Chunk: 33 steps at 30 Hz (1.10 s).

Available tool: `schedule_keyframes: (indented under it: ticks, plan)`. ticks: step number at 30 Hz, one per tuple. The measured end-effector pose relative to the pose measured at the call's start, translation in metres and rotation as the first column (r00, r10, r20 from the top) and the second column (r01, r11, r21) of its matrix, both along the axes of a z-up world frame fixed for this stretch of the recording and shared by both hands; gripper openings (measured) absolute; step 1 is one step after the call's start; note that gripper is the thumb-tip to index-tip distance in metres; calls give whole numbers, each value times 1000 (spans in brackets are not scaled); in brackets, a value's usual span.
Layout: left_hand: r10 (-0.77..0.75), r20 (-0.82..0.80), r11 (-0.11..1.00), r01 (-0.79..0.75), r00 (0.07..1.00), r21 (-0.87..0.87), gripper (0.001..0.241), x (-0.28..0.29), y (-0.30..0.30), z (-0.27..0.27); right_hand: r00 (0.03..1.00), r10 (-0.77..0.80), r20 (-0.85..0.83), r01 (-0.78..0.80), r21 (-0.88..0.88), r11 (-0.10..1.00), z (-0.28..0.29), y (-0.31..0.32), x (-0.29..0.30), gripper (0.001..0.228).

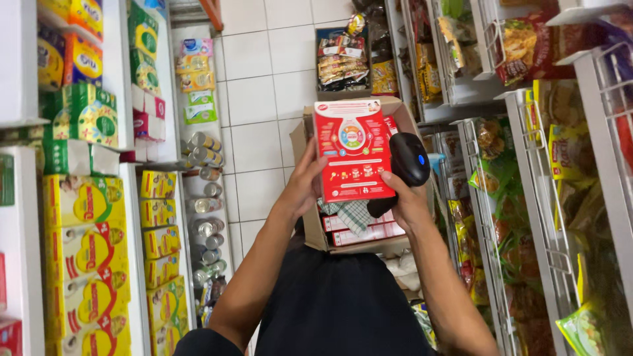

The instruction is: The person uses a handheld scanner to scan barcodes on boxes of milk powder and places the boxes onto shelves in a convenience store.

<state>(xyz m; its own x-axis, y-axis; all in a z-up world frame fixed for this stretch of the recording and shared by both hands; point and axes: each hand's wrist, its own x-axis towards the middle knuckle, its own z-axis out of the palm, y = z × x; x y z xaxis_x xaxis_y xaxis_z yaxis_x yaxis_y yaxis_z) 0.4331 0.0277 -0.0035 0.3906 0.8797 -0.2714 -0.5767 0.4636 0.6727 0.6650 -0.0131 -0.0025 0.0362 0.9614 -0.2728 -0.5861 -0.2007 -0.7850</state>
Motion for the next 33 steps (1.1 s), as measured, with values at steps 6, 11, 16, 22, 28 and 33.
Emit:
schedule_keyframes:
  ticks: [6, 11, 16, 22, 28, 33]
  plan:
    - [97, -59, 995, -96, 994, 19, 81, -8, -42, -15, 998, 55, 5, -55, 33, 998, -23, -1, -14, 55]
    - [245, -7, 969, -245, 970, -31, 76, -31, -64, -6, 984, 134, 115, -148, 118, 982, -26, -8, -38, 52]
    - [307, -10, 938, -300, 952, 173, 77, -60, -82, 0, 983, 149, 110, -162, 118, 980, -17, -8, -72, 43]
    - [530, 140, 844, -536, 836, 9, 53, -110, -93, -3, 944, 223, 245, -258, 124, 958, -7, -29, -125, 26]
    - [677, 85, 735, -668, 731, -115, 44, -171, -92, -13, 213, 455, 864, -715, -180, 676, 28, -68, -174, 28]
    - [712, 106, 700, -689, 694, -189, 40, -211, -103, -20, 259, 420, 870, -812, -39, 583, 51, -94, -227, 29]
